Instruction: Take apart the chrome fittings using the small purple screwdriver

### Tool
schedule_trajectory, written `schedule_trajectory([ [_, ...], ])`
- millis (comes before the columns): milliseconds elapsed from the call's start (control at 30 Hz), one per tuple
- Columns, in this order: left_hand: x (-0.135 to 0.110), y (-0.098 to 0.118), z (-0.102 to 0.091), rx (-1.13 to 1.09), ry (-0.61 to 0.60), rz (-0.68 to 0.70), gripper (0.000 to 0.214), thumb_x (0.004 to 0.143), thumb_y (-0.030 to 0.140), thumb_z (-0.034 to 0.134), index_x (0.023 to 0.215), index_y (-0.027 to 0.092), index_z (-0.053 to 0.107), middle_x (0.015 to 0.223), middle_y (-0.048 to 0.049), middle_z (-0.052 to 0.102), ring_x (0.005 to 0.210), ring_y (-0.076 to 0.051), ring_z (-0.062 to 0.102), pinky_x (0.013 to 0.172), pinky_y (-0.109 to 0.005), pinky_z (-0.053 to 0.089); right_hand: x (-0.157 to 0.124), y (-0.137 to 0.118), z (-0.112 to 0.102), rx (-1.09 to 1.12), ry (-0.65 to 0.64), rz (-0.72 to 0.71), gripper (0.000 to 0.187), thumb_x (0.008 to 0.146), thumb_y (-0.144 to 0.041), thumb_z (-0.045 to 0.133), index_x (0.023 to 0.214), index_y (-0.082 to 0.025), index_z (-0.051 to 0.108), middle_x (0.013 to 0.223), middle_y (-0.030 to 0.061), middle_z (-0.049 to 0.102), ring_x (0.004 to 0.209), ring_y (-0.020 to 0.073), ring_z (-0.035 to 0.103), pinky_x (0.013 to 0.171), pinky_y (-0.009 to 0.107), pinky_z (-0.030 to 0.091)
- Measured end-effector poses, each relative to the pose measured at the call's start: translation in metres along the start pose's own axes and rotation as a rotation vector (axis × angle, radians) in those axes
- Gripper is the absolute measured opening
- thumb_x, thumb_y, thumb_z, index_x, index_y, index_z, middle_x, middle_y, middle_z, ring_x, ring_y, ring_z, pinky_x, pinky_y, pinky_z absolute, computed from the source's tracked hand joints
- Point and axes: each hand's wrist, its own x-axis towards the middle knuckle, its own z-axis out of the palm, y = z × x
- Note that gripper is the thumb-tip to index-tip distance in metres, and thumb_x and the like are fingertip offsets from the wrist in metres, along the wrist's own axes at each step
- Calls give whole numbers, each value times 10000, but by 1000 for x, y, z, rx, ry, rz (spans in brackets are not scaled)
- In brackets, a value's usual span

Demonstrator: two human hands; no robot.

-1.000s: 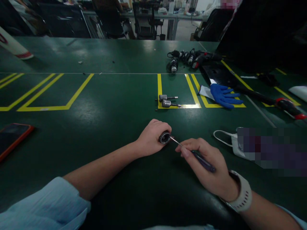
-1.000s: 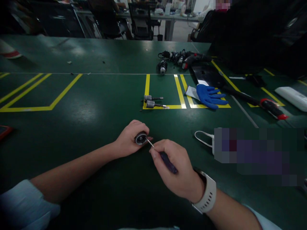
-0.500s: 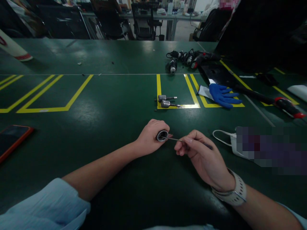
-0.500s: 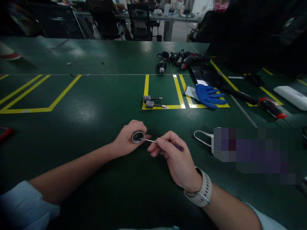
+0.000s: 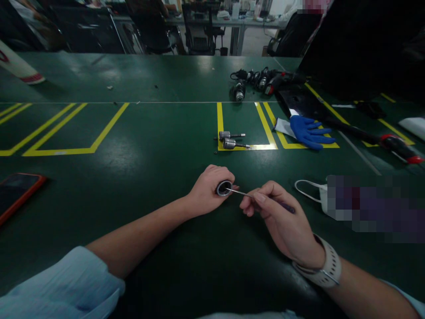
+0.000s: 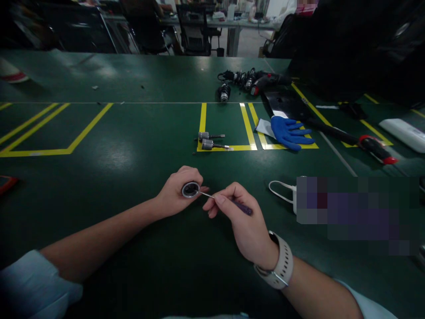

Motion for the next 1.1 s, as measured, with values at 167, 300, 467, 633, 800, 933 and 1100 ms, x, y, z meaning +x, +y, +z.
schedule_trajectory([
  [167,0,-1,0,-44,35,3,177,797,190,603,694,184,459,645,45,499,616,-112,494,685,-272,380,3,-3,2,210,-30,117,142,885,-188,536,752,-179,582,784,24,691,705,115,598,692,242,472],
  [300,-1,0,0,-80,84,-16,199,787,184,621,679,183,453,653,44,502,626,-109,497,669,-261,383,1,-5,3,216,-17,72,143,877,-187,542,739,-179,575,773,25,692,696,115,599,682,239,471],
  [467,0,1,1,-67,106,-31,204,786,198,622,675,185,452,648,44,502,623,-111,499,663,-264,383,-2,-3,3,61,8,-30,119,871,-203,567,755,-192,593,767,16,687,692,129,593,667,259,464],
  [633,-1,0,2,-44,58,-17,194,796,196,608,678,183,455,649,43,509,627,-110,504,676,-271,381,-4,3,1,-63,-19,-80,80,882,-223,572,813,-210,611,821,14,684,743,146,602,712,294,467],
  [800,-1,1,1,-80,84,-35,201,791,202,609,668,185,450,641,42,500,618,-112,498,661,-271,385,0,0,5,131,-20,30,125,887,-199,544,769,-192,584,796,16,688,720,123,595,706,259,465],
  [933,-1,3,1,-123,114,-46,204,778,195,623,668,185,452,642,39,505,617,-112,493,640,-265,387,1,-2,7,201,-33,59,135,892,-192,528,764,-190,572,811,23,693,728,119,596,712,251,466],
  [1100,0,4,1,-131,105,-30,199,772,189,632,669,183,461,636,43,508,613,-109,497,639,-265,391,-2,-1,4,83,-32,-27,126,888,-206,548,767,-200,582,791,15,685,719,129,593,682,263,466],
])
